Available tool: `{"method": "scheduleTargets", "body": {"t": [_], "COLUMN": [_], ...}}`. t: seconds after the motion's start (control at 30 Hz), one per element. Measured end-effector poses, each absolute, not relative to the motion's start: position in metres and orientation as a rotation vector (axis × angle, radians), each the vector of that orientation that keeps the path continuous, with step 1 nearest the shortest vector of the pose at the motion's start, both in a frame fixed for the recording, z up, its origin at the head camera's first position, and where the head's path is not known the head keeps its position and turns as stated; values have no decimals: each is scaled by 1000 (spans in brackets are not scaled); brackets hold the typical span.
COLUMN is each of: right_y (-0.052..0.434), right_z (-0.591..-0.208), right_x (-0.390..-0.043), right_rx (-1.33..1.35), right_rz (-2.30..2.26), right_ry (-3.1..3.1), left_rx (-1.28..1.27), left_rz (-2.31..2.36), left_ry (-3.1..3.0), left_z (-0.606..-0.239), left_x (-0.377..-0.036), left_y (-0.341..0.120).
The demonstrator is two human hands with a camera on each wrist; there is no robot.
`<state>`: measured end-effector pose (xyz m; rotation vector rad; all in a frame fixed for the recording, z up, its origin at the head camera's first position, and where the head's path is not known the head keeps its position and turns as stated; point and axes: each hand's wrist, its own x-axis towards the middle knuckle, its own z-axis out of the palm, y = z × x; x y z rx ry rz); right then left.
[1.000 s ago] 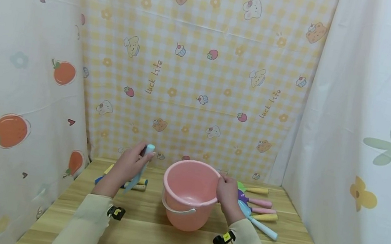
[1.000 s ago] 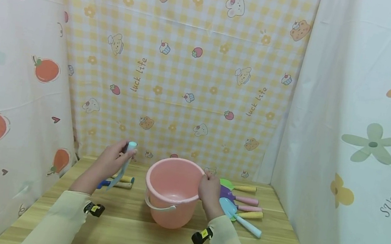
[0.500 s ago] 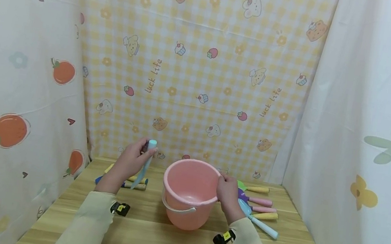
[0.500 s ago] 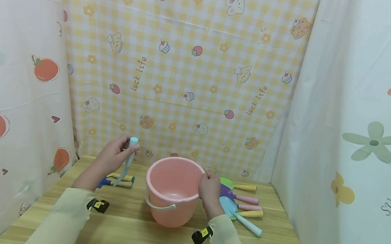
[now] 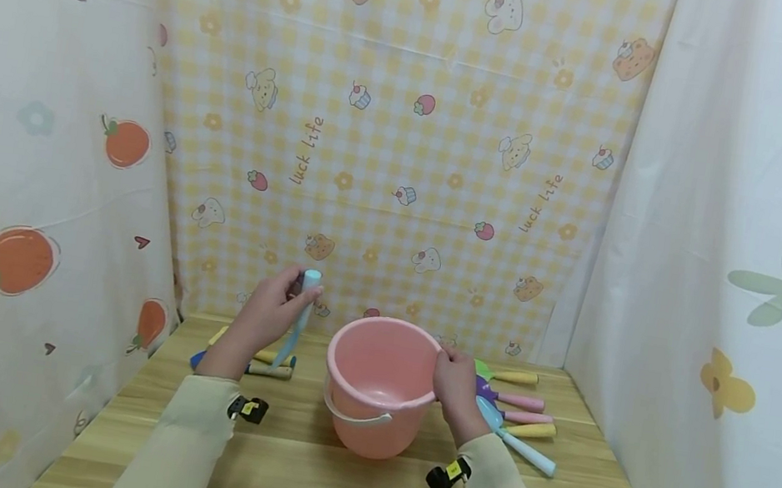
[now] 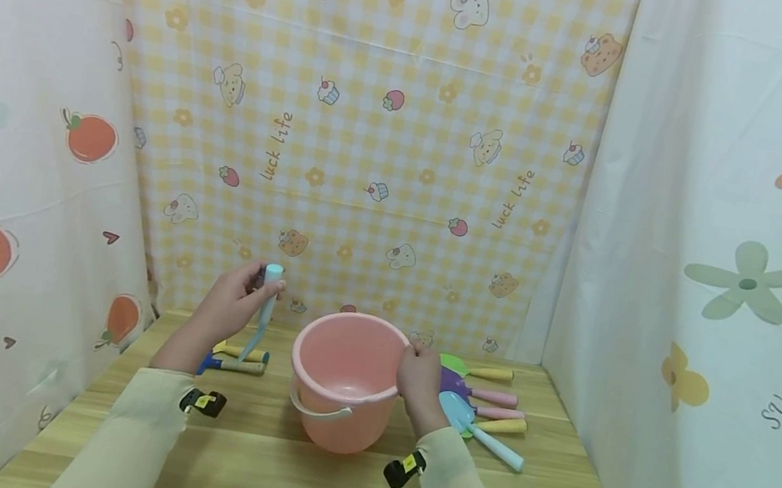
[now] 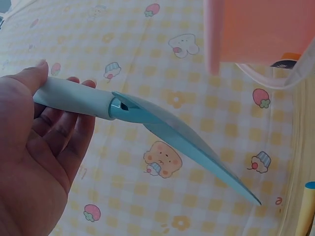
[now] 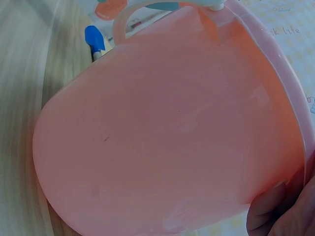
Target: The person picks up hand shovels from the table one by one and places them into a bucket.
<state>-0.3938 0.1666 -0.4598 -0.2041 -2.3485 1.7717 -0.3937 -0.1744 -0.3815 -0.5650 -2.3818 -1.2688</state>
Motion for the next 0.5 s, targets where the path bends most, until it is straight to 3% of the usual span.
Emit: {"method": "scheduleTargets", "body": {"t": [0.5], "right_y": [167], "right_z": [-459], "right_x": [-392], "right_rx": [-186], "right_rz": [1770], "right_ry": [-2359], "left_rx": [-659], "left_rz": [-1315], "left_ry": [-2285], "left_z": [-364], "left_x": [-391], "left_y": [-158]}}
